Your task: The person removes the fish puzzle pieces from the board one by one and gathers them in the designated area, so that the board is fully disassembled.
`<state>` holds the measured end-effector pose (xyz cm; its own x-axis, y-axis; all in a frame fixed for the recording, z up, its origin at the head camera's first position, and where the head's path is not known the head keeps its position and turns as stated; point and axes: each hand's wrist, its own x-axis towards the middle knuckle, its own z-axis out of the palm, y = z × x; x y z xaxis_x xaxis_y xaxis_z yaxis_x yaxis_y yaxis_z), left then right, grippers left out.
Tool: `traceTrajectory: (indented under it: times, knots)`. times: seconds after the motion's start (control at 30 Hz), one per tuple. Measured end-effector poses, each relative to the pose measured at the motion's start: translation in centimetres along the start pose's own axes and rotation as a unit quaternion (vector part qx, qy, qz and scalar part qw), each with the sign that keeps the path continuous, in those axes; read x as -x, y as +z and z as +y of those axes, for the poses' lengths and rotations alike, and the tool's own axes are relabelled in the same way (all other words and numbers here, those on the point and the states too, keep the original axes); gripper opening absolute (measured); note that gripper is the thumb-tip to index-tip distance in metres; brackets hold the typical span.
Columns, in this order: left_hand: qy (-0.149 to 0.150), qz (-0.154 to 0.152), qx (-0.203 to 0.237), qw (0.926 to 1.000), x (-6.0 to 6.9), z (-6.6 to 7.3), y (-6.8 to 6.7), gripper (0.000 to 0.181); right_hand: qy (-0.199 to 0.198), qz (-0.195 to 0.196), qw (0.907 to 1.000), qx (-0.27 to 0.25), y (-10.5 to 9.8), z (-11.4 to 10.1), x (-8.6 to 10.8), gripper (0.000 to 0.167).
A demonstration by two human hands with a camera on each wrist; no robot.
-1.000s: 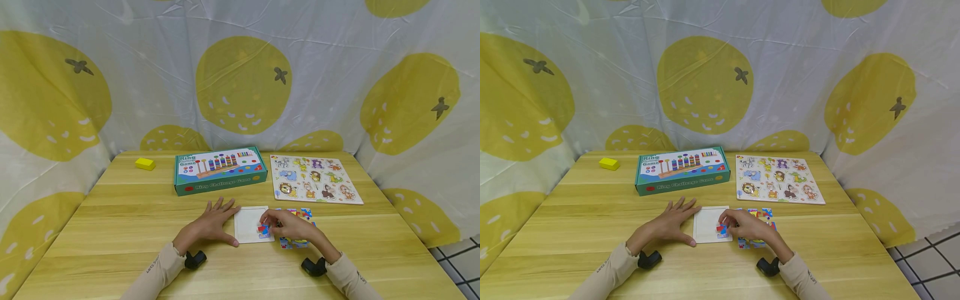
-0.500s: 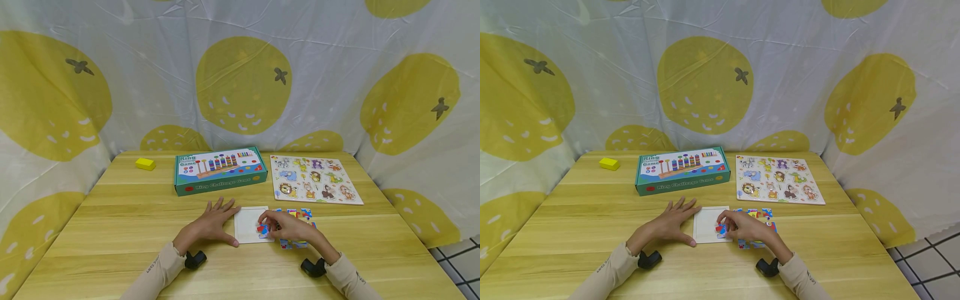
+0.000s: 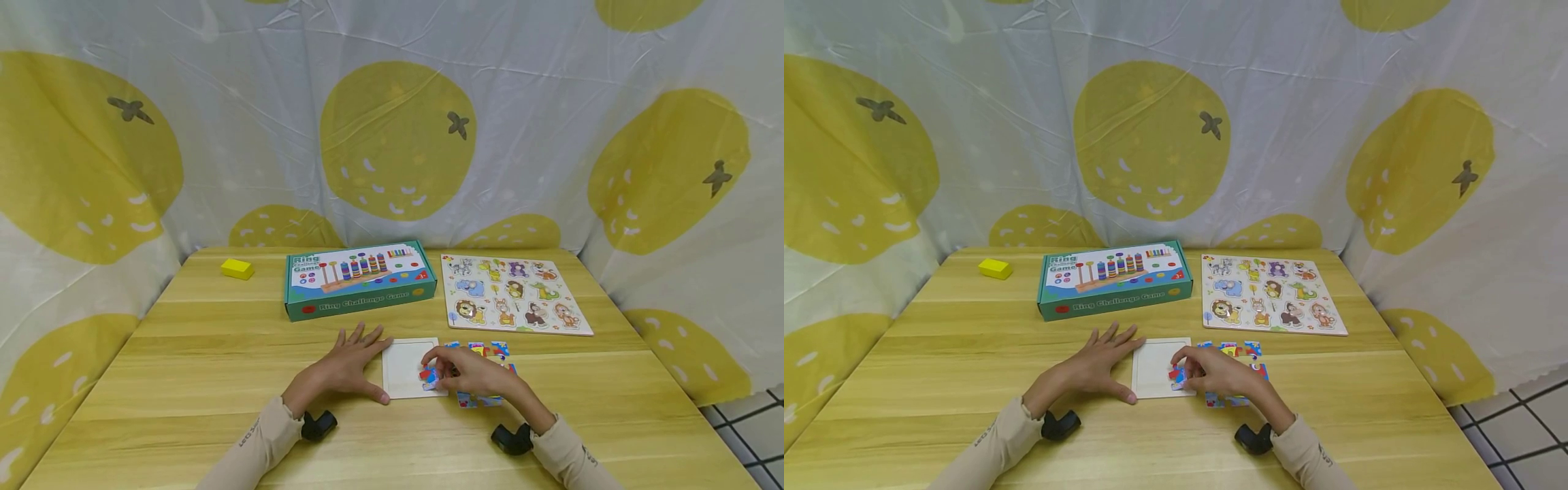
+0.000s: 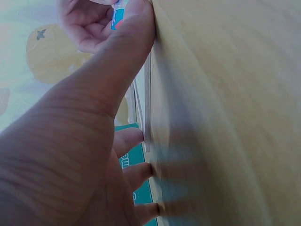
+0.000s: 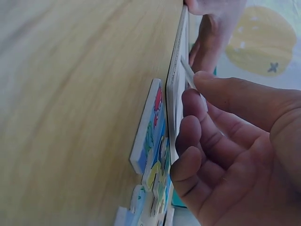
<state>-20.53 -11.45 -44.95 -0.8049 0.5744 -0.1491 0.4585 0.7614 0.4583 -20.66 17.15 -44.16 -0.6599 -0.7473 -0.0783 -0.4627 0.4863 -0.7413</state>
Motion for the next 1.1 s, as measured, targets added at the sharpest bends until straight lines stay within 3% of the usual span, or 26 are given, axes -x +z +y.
traceTrajectory:
  times: [0.6,1.1]
  knots:
    - [0.003,-0.001,0.005,1.0000,0.1,0.1,-0.1,0.106,0.009,0.032,0.9994,-0.003,-0.7,0.6,1.7,0.030]
    - [0.004,-0.003,0.015,0.9999,0.2,0.2,-0.2,0.106,0.011,0.026,0.9987,-0.041,-1.6,1.7,4.0,0.028]
